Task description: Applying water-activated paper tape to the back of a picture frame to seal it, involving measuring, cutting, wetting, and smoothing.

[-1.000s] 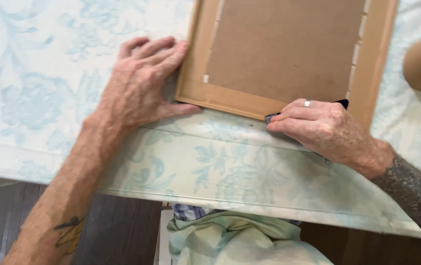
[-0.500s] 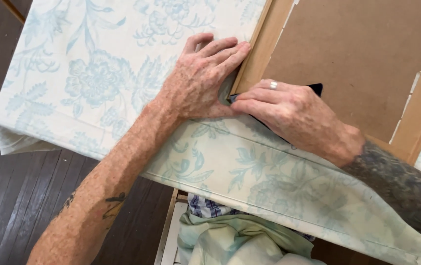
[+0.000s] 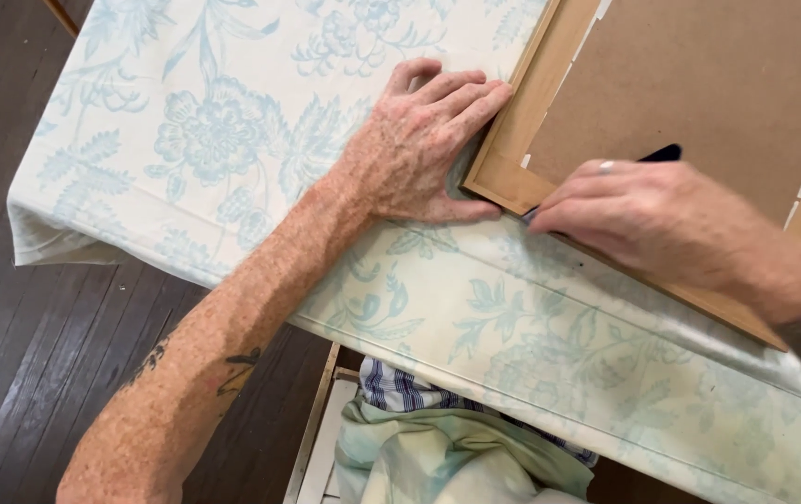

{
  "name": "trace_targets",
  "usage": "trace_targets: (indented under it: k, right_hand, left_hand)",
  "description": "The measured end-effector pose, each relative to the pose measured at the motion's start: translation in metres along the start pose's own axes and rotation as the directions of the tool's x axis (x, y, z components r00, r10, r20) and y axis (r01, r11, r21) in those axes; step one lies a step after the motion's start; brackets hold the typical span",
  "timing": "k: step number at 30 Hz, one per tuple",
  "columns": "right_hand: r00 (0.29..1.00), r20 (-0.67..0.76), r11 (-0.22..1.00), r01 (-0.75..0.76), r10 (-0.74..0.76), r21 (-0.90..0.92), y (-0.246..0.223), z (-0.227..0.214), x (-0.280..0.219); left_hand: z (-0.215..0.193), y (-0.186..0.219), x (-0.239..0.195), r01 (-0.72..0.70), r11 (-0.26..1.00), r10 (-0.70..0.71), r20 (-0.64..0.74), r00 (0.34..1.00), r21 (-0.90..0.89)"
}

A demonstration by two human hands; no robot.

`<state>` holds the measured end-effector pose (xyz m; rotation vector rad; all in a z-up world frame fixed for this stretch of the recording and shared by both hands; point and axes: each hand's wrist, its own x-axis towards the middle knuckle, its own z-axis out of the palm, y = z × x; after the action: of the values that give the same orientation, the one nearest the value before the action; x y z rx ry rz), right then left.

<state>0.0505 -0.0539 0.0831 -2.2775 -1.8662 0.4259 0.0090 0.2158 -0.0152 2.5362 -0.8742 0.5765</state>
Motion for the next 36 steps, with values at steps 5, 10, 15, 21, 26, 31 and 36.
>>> trace_targets:
  k: [5,10,15,21,26,31,36]
  right_hand:
    - [0.954,-0.298,1.0,-0.02,0.025,0.019,0.001,0.011,0.02]
    - [0.875,-0.449,0.981,0.19,-0.183,-0.03,-0.001,0.028,0.048]
    - [0.902,-0.43,0.987,0.101,-0.038,0.126,0.0,0.019,0.053]
    - [0.925,-0.371,0.988,0.123,-0.079,0.095,0.014,0.016,0.054]
    - [0.916,-0.399,0.99,0.084,-0.031,0.117,0.037,0.019,0.05]
    - [0.871,-0.473,0.974,-0.032,0.137,0.223,0.023,-0.004,0.035]
    - [0.941,-0.312,0.987,0.154,-0.129,0.055,0.022,0.021,0.032]
  left_hand:
    - [-0.001,0.001,0.001,0.01,1.0,-0.011,-0.025,1.0,-0.024]
    - [-0.004,0.003,0.004,0.008,0.999,-0.012,-0.066,0.998,-0.05]
    - [-0.005,0.001,0.004,0.044,0.999,-0.044,0.031,0.999,-0.009]
    - [-0.007,-0.001,0.006,0.02,0.999,-0.02,0.005,1.0,-0.04]
    - [-0.003,0.0,0.004,0.041,0.999,-0.04,0.027,0.999,-0.017]
    - [-0.005,0.0,0.005,0.036,0.999,-0.036,0.04,0.999,-0.017]
    - [-0.005,0.002,0.004,0.01,1.0,-0.01,0.013,1.0,-0.003]
